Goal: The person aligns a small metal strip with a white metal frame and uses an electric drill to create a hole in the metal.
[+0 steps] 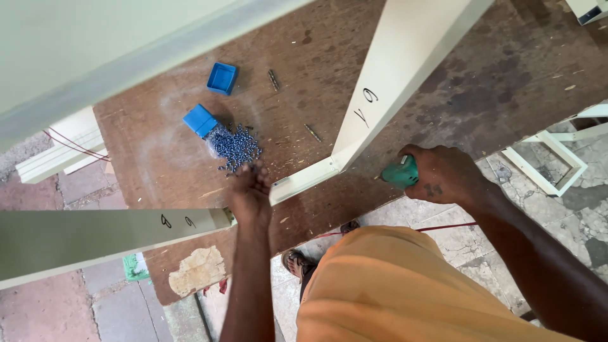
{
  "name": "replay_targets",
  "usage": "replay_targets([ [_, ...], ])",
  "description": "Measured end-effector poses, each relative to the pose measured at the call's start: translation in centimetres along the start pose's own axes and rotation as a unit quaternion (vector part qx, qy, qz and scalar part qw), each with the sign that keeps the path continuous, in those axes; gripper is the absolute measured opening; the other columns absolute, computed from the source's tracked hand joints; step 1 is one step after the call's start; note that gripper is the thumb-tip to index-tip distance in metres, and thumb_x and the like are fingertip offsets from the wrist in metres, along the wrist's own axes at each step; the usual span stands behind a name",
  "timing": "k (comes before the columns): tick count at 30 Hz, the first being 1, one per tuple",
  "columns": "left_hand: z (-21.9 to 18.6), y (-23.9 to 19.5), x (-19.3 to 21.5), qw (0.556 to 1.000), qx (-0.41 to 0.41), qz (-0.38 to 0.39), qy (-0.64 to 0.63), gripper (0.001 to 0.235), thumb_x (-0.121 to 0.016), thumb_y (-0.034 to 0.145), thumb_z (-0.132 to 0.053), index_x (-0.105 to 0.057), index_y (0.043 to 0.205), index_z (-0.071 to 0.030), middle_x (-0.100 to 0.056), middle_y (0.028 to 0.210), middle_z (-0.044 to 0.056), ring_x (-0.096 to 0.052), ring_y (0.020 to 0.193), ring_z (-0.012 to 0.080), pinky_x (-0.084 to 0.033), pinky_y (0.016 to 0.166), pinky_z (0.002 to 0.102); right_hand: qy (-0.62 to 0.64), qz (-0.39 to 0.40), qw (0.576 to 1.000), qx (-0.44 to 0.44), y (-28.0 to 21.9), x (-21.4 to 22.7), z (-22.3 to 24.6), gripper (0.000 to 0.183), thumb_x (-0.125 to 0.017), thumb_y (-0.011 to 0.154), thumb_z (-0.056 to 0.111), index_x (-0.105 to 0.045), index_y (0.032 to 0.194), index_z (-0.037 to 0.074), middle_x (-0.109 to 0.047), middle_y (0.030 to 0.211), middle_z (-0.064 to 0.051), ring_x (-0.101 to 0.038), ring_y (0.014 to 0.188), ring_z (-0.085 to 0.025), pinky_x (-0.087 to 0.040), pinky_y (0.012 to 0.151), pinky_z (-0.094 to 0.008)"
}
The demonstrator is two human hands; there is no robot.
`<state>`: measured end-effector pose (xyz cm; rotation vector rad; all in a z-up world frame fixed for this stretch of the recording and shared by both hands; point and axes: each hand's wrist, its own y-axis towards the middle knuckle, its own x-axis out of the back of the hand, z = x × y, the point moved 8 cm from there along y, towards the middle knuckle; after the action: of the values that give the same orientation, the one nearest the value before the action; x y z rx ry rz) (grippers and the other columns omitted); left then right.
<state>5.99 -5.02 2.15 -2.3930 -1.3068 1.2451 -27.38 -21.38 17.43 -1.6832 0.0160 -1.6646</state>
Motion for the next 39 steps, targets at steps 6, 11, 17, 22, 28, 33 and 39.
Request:
replay_targets([
  [6,3.3,-4.2,1.9,0.987,0.083,-0.005,-0.138,0.011,-0.052,0.096,-0.005,-0.063,0.096,-0.004,-0.07,0.094,0.012,-0.065,0.076,0.0178,-0.056,0.069,0.029,0.022,-0.02,1.0,-0.003,-0.5,-1.5,-2.0,0.075,-0.089,0.066,0.038,-0.06,0.133,0.02,-0.079,0.102,-0.013,-0.077,0.091,-0.031,-0.06,0.084,-0.045],
  [11,3.3,-7.0,2.1,0.993,0.097,0.006,-0.062,0.029,-0.053,0.097,0.001,-0.072,0.118,-0.002,-0.072,0.107,0.015,-0.071,0.091,0.0192,-0.061,0.082,0.028,0.156,-0.052,0.986,-0.006,-4.5,-2.3,-1.5,0.081,-0.093,0.066,0.034,-0.059,0.139,0.024,-0.078,0.109,-0.014,-0.077,0.09,-0.029,-0.061,0.083,-0.042],
  [17,4.1,-8.1,2.9,0.985,0.158,-0.017,-0.066,0.016,-0.064,0.098,-0.01,-0.068,0.111,-0.003,-0.075,0.111,0.013,-0.074,0.098,0.0207,-0.062,0.086,0.03,0.466,-0.087,0.88,-0.008,-9.6,-3.3,2.4,0.079,-0.091,0.059,0.012,-0.065,0.134,0.016,-0.077,0.101,-0.009,-0.077,0.074,-0.021,-0.067,0.063,-0.039],
  [22,3.9,-8.5,1.8,0.973,0.165,0.065,-0.146,0.015,-0.071,0.096,-0.018,-0.069,0.101,-0.004,-0.076,0.109,0.013,-0.073,0.088,0.0169,-0.064,0.085,0.03,0.482,-0.124,0.855,0.143,-10.8,-2.1,5.8,0.075,-0.09,0.063,0.013,-0.065,0.133,0.01,-0.078,0.098,-0.007,-0.073,0.075,-0.012,-0.063,0.067,-0.03],
  [28,2.8,-9.1,1.0,0.967,0.156,0.112,-0.165,0.013,-0.07,0.097,-0.017,-0.071,0.101,-0.005,-0.076,0.105,0.01,-0.074,0.087,0.0164,-0.063,0.084,0.03,0.501,-0.109,0.851,0.108,-10.8,-3.2,6.6,0.076,-0.091,0.062,0.012,-0.066,0.134,0.012,-0.078,0.094,-0.008,-0.071,0.065,-0.014,-0.061,0.059,-0.03],
  [33,2.4,-9.8,0.5,0.968,0.154,0.119,-0.156,0.011,-0.069,0.096,-0.015,-0.072,0.101,-0.005,-0.076,0.105,0.011,-0.074,0.089,0.0175,-0.063,0.084,0.03,0.445,-0.18,0.85,0.217,-11.5,-2.0,7.7,0.075,-0.091,0.066,0.014,-0.065,0.136,0.009,-0.076,0.107,-0.009,-0.072,0.087,-0.013,-0.059,0.076,-0.029],
  [39,1.3,-10.0,0.0,0.974,0.1,0.175,-0.1,0.009,-0.069,0.099,-0.012,-0.071,0.1,-0.004,-0.075,0.102,0.011,-0.074,0.089,0.0189,-0.063,0.083,0.031,0.525,-0.094,0.842,0.083,-11.4,-4.1,6.4,0.074,-0.09,0.061,0.013,-0.067,0.132,0.011,-0.078,0.098,-0.012,-0.075,0.068,-0.017,-0.066,0.054,-0.036],
])
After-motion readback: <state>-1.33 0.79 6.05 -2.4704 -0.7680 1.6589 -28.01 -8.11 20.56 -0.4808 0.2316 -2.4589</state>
